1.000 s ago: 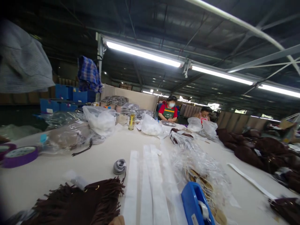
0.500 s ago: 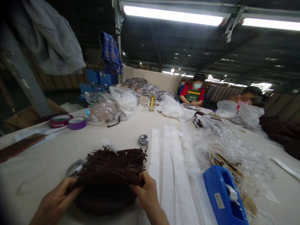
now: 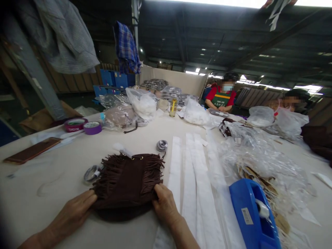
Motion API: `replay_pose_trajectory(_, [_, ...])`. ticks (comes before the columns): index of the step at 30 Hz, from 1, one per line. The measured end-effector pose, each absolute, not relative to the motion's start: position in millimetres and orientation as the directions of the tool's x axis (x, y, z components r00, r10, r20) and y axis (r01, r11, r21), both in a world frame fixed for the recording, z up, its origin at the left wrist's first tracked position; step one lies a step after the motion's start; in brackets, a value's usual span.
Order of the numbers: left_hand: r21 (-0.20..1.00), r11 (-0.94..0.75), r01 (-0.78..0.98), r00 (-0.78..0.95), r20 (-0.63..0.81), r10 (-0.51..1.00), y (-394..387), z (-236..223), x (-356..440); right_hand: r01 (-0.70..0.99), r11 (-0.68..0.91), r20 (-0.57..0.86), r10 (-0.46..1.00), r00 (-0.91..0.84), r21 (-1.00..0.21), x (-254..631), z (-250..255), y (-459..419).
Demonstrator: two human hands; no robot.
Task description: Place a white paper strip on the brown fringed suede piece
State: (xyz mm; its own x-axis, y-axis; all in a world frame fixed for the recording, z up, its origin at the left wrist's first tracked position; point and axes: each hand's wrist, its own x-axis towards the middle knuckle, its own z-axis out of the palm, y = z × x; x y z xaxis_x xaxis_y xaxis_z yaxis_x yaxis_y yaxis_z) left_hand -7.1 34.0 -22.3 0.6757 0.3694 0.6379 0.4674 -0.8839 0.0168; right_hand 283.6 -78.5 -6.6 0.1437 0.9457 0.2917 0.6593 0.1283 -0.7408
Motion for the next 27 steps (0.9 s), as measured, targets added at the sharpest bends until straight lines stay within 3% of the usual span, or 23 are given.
replay_pose_trajectory(4, [-0.050,-0.852,0.521,0.683,0.623,0.381,30,-8,-9,0.676,0.118,0.290,0.946,0.147,-0.727,283,-4,-78])
replay_pose_trajectory(7, [-0.082,-0.792,0.605,0.597,0.704,0.383,10,7,-8,0.652,0.081,0.246,0.955,0.165,-0.754,283,-1,-76])
replay_pose_trajectory(10, [-0.101,-0.852,0.514,0.603,0.749,0.275,-22,4,7,0.609,0.042,0.186,0.967,0.176,-0.792,283,3,-73])
replay_pose_trajectory(13, [-0.090,-0.919,0.385,0.687,0.693,0.220,-47,-14,40,0.566,-0.004,0.124,0.974,0.187,-0.825,285,7,-69])
replay_pose_trajectory(16, [-0.111,-0.865,0.490,0.659,0.697,0.284,-54,-30,77,0.523,-0.043,0.075,0.976,0.202,-0.851,286,9,-67])
replay_pose_trajectory(19, [-0.255,-0.792,0.555,0.741,0.585,0.331,-51,-33,97,0.470,-0.057,0.052,0.975,0.215,-0.881,287,8,-66])
replay_pose_trajectory(23, [-0.424,-0.747,0.513,0.846,0.399,0.354,-50,-35,103,0.399,-0.059,0.043,0.969,0.242,-0.915,288,0,-64])
replay_pose_trajectory(27, [-0.418,-0.758,0.502,0.837,0.455,0.303,-55,-56,102,0.366,-0.042,0.062,0.962,0.267,-0.930,289,-7,-65])
